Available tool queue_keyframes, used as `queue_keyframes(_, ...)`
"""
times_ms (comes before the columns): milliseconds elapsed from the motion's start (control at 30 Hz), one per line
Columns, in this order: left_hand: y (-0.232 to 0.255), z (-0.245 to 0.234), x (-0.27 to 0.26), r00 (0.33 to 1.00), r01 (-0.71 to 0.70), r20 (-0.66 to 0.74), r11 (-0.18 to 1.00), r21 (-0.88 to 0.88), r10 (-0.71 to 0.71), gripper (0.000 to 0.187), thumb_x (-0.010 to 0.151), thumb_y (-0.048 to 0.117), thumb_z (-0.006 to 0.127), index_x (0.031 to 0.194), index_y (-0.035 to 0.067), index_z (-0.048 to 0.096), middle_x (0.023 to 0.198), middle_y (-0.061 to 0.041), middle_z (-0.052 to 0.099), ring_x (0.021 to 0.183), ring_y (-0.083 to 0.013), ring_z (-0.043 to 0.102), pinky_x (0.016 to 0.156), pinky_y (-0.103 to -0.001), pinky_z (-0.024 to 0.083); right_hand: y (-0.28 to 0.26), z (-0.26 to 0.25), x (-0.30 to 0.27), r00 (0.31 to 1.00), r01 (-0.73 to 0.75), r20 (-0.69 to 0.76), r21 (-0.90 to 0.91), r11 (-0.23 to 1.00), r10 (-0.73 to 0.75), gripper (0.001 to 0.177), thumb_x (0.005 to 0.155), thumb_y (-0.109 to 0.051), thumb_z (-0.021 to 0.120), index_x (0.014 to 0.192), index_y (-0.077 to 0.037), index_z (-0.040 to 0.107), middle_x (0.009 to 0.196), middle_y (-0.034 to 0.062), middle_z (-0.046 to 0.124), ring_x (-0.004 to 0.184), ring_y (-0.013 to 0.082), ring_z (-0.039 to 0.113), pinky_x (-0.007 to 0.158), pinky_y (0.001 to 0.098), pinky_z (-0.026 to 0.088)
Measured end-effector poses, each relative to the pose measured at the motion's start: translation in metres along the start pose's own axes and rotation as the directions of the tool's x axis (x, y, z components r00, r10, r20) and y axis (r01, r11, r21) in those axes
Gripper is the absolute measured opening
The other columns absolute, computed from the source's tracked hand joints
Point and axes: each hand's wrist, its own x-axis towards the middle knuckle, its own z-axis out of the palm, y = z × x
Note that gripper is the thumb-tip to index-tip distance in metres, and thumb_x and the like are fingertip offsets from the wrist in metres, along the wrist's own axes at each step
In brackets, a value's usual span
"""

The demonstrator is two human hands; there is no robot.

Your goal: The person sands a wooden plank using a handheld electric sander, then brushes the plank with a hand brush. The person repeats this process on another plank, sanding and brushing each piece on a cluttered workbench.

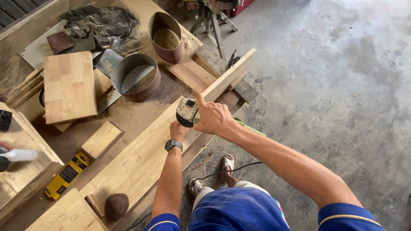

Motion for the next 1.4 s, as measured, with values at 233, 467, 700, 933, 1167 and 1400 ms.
queue_keyframes(233, -0.008, 0.006, 0.004, 0.996, 0.091, 0.023, 0.996, 0.012, -0.091, 0.041, 0.080, 0.034, 0.076, 0.081, -0.007, 0.073, 0.084, -0.029, 0.072, 0.089, -0.0516, 0.071, 0.080, -0.062, 0.054, 0.036, -0.027, 0.006, 0.996, -0.089, 0.002, -0.031, 0.996, 0.089, 0.090, 0.075, -0.049, 0.076, 0.141, -0.004, 0.036, 0.085, 0.0220, 0.072, 0.085, 0.0429, 0.075, 0.078, 0.0548, 0.059)
queue_keyframes(467, -0.004, -0.001, -0.005, 0.995, 0.093, 0.024, 0.994, -0.065, -0.092, 0.029, 0.082, 0.026, 0.077, 0.082, -0.003, 0.075, 0.077, -0.024, 0.072, 0.083, -0.0451, 0.074, 0.069, -0.048, 0.056, 0.105, -0.062, 0.023, 0.951, -0.303, -0.073, -0.019, 0.953, 0.301, 0.087, 0.077, -0.044, 0.078, 0.143, -0.003, 0.040, 0.088, 0.0219, 0.072, 0.079, 0.0371, 0.073, 0.073, 0.0476, 0.059)
queue_keyframes(700, -0.020, 0.012, -0.001, 0.998, 0.067, 0.001, 0.996, -0.055, -0.067, 0.030, 0.082, 0.028, 0.077, 0.076, -0.002, 0.075, 0.069, -0.023, 0.070, 0.076, -0.0467, 0.073, 0.062, -0.048, 0.055, 0.174, -0.092, 0.054, 0.902, -0.407, -0.147, 0.023, 0.913, 0.406, 0.097, 0.069, -0.060, 0.088, 0.134, -0.005, 0.042, 0.104, 0.0309, 0.069, 0.098, 0.0498, 0.070, 0.084, 0.0586, 0.056)
queue_keyframes(933, -0.015, 0.009, -0.004, 0.995, 0.095, -0.012, 0.992, -0.080, -0.096, 0.037, 0.082, 0.027, 0.077, 0.073, -0.008, 0.071, 0.069, -0.026, 0.069, 0.076, -0.0483, 0.072, 0.059, -0.045, 0.052, 0.241, -0.115, 0.089, 0.879, -0.438, -0.192, 0.037, 0.898, 0.437, 0.095, 0.067, -0.057, 0.092, 0.126, -0.002, 0.042, 0.111, 0.0341, 0.067, 0.105, 0.0528, 0.067, 0.091, 0.0599, 0.052)
queue_keyframes(1167, -0.019, 0.011, 0.000, 1.000, 0.002, 0.015, 1.000, -0.023, -0.002, 0.039, 0.083, 0.039, 0.079, 0.071, 0.002, 0.076, 0.072, -0.013, 0.076, 0.071, -0.0323, 0.074, 0.064, -0.042, 0.058, 0.239, -0.138, 0.099, 0.747, -0.632, -0.117, 0.180, 0.754, 0.654, 0.089, 0.073, -0.048, 0.089, 0.134, -0.008, 0.037, 0.119, 0.0175, 0.061, 0.106, 0.0364, 0.059, 0.084, 0.0505, 0.052)
queue_keyframes(1400, 0.005, -0.001, -0.003, 0.997, 0.070, -0.016, 0.990, -0.126, -0.073, 0.032, 0.082, 0.024, 0.075, 0.068, -0.004, 0.067, 0.062, -0.023, 0.063, 0.061, -0.0445, 0.068, 0.057, -0.043, 0.047, 0.231, -0.113, 0.087, 0.835, -0.486, -0.176, 0.207, 0.849, 0.521, 0.095, 0.069, -0.050, 0.093, 0.128, -0.001, 0.039, 0.117, 0.0365, 0.062, 0.114, 0.0560, 0.061, 0.094, 0.0633, 0.049)
